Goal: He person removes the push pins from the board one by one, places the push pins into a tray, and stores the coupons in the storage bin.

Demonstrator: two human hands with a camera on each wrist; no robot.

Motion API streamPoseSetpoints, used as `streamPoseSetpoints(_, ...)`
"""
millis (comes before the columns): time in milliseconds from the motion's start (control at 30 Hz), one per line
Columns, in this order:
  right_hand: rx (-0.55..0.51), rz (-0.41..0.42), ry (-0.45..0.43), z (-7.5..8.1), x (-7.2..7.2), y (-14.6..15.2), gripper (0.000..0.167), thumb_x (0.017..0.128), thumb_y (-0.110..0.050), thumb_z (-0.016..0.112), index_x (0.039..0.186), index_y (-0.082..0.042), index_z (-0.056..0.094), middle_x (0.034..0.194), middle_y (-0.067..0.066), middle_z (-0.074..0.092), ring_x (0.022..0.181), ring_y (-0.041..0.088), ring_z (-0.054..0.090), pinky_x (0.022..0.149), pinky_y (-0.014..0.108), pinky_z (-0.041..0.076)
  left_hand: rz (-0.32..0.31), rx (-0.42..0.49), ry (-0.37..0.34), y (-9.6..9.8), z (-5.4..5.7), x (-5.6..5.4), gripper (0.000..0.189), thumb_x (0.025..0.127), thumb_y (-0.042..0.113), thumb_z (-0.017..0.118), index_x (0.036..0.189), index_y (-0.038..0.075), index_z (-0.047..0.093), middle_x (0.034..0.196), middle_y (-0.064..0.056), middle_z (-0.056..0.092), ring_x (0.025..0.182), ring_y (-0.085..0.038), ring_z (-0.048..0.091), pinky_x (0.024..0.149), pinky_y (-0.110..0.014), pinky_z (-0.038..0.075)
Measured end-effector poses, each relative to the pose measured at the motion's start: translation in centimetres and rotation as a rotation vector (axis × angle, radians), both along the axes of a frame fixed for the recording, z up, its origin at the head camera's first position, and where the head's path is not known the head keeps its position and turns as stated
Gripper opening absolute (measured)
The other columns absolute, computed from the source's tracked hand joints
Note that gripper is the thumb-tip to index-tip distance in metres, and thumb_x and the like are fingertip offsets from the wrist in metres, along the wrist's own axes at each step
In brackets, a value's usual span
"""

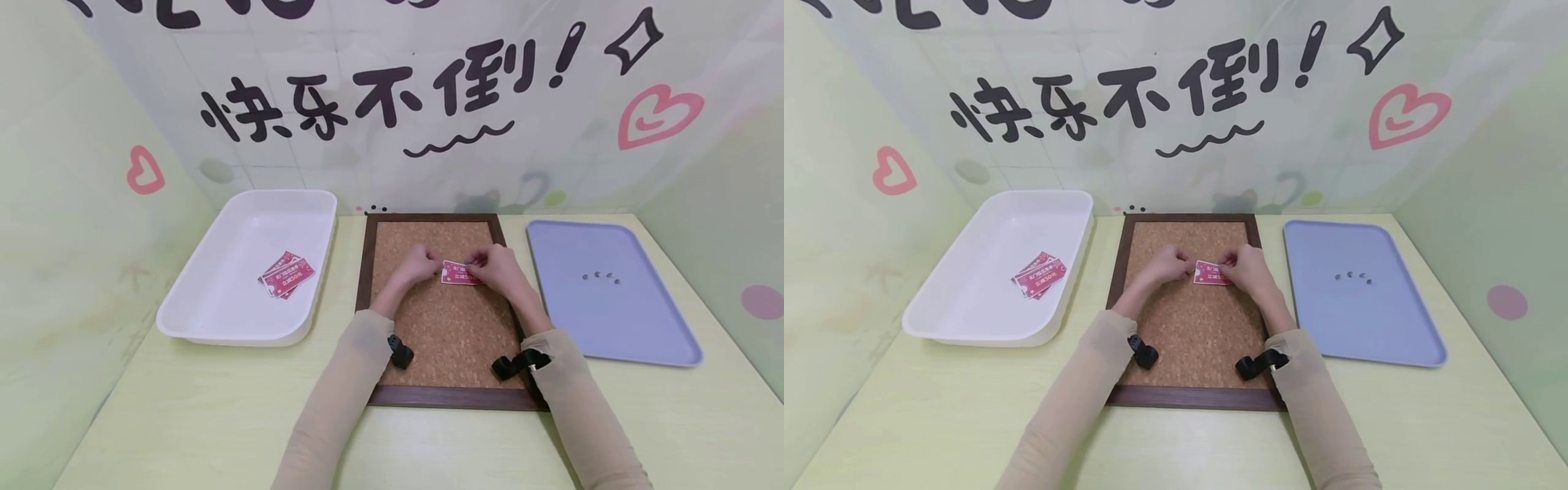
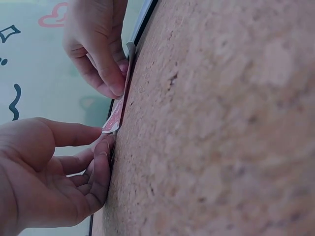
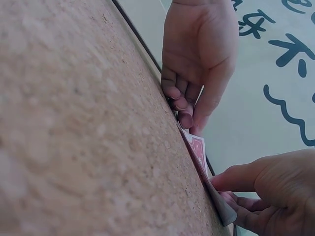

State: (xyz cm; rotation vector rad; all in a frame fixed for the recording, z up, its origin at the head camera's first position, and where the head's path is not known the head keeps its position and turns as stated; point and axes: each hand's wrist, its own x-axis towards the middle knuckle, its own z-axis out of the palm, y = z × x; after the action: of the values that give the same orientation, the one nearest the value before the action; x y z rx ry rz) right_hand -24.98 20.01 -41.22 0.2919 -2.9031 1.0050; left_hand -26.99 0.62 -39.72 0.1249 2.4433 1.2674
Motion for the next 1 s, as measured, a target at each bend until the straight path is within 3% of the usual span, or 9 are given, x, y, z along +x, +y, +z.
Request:
streamPoseSetpoints(300, -0.019, -0.025, 0.011, -0.12, 0.07, -0.28, 0.007, 0.086, -0.005, 0.070, 0.088, 0.001, 0.074, 0.079, 0.010, 0.070, 0.075, 0.023, 0.063, 0.067, 0.032, 0.048, 0.013, -0.019, 0.012, 0.12, -0.35, -0.03, 0.041, 0.098, 0.016, 0.063, 0.060, 0.012, 0.050, 0.054, 0.003, 0.040, 0.049, -0.011, 0.038, 0.046, -0.025, 0.031)
streamPoseSetpoints(1000, -0.029, -0.068, 0.009, -0.23, -0.08, -0.52, 0.006, 0.081, -0.006, 0.071, 0.080, 0.000, 0.072, 0.068, 0.003, 0.064, 0.068, 0.019, 0.054, 0.061, 0.029, 0.041, -0.002, -0.009, 0.009, 0.33, 0.03, 0.22, 0.044, 0.099, 0.017, 0.065, 0.058, 0.012, 0.049, 0.052, 0.003, 0.039, 0.047, -0.010, 0.035, 0.045, -0.023, 0.030)
